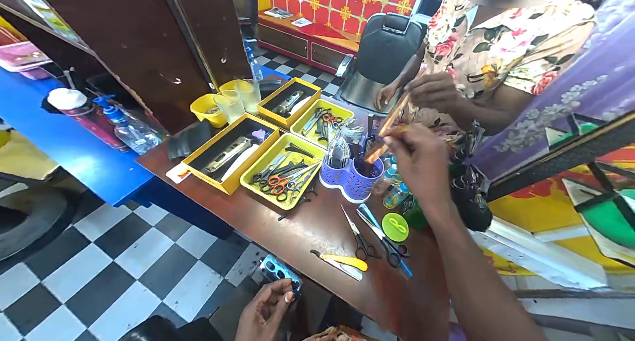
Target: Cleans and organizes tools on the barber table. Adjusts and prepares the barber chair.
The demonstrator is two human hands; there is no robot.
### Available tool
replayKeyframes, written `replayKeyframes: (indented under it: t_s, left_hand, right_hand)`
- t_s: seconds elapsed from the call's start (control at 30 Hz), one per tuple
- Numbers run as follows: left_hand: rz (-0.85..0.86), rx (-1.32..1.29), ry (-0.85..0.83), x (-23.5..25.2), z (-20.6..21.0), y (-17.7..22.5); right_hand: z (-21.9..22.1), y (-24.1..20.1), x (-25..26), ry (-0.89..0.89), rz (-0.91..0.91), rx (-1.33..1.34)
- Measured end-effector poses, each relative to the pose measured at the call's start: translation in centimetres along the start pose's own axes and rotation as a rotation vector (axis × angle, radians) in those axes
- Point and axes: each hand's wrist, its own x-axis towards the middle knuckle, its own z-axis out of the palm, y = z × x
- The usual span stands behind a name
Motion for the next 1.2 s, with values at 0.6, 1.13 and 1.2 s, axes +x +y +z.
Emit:
replayKeyframes:
  t_s: [0.6,1.13,1.2]
  left_hand:
    - [-0.072,0.096,-0.064,0.6,1.2,0.6]
    - [-0.071,-0.016,-0.095,0.7,3.0,2.9]
    - [-0.082,-0.178,-0.074,0.4,3.4,4.0]
  right_hand:
    - [0.7,4.6,-21.3,-0.627,0.432,-0.333]
    - [-1.4,1.6,-18.5,-0.732,0.53,0.079]
    - [0.6,-1.7,-17.5,-0.827,0.472,0.361]
